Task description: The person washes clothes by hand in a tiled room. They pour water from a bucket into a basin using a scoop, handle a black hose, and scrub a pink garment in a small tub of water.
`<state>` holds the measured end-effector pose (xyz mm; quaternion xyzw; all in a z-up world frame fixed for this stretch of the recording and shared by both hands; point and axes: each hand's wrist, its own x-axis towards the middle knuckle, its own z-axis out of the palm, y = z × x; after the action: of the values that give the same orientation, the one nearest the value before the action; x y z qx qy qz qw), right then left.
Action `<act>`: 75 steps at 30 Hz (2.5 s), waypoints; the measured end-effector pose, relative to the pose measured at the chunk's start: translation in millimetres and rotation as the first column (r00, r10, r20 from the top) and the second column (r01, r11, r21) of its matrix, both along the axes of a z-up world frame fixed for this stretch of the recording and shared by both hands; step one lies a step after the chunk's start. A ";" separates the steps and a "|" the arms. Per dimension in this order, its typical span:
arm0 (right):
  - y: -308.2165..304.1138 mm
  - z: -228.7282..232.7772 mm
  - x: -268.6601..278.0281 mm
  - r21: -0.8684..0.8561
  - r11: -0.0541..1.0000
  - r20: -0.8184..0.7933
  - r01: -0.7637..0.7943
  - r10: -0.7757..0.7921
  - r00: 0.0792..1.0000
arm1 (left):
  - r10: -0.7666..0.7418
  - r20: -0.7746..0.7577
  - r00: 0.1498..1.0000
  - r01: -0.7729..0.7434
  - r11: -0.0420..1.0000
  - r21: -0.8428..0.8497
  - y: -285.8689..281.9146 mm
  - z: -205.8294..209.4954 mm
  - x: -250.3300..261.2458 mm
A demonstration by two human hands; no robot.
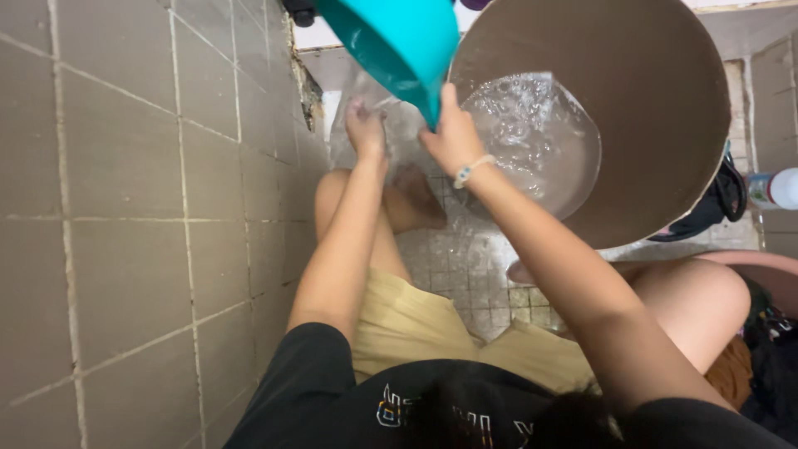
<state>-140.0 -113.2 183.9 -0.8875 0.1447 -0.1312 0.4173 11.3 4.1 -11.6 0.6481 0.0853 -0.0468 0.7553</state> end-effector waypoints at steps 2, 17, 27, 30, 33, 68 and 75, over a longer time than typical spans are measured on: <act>6.5 17.3 -1.5 -0.036 0.999 -0.030 -0.012 0.010 1.000 | -0.031 0.036 0.999 0.033 0.997 -0.069 -3.1 10.5 0.3; -159.5 -74.1 -112.7 -0.087 0.889 -0.300 0.449 -0.453 0.839 | -0.547 0.048 0.836 0.539 0.834 0.121 -161.5 113.9 -85.4; -296.1 -267.4 -180.2 -0.252 0.752 -0.744 0.610 -0.553 0.375 | -0.627 -0.023 0.778 0.626 0.774 0.096 -231.1 11.9 -109.9; -307.7 -318.6 -177.8 -0.229 0.737 -0.771 0.636 -0.536 0.344 | -0.640 0.035 0.768 0.632 0.765 0.124 -240.4 -6.3 -101.2; -313.9 -362.5 -176.9 -0.170 0.679 -0.786 0.714 -0.531 0.317 | -0.626 -0.061 0.778 0.624 0.757 0.195 -240.3 -17.6 -99.2; -128.2 -9.0 -86.2 0.908 0.303 -0.346 0.290 0.149 0.926 | -0.203 0.269 0.941 0.118 0.946 0.302 -89.0 92.8 -45.6; -57.6 15.6 -59.1 0.902 0.383 -0.215 0.198 0.001 0.977 | -0.127 -0.189 0.974 0.083 0.971 -0.226 -36.4 49.7 -58.1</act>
<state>-199.0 -170.9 199.5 -0.5066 0.2826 0.0265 0.8142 -46.9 -32.3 38.1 0.5574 0.1213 -0.1612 0.8053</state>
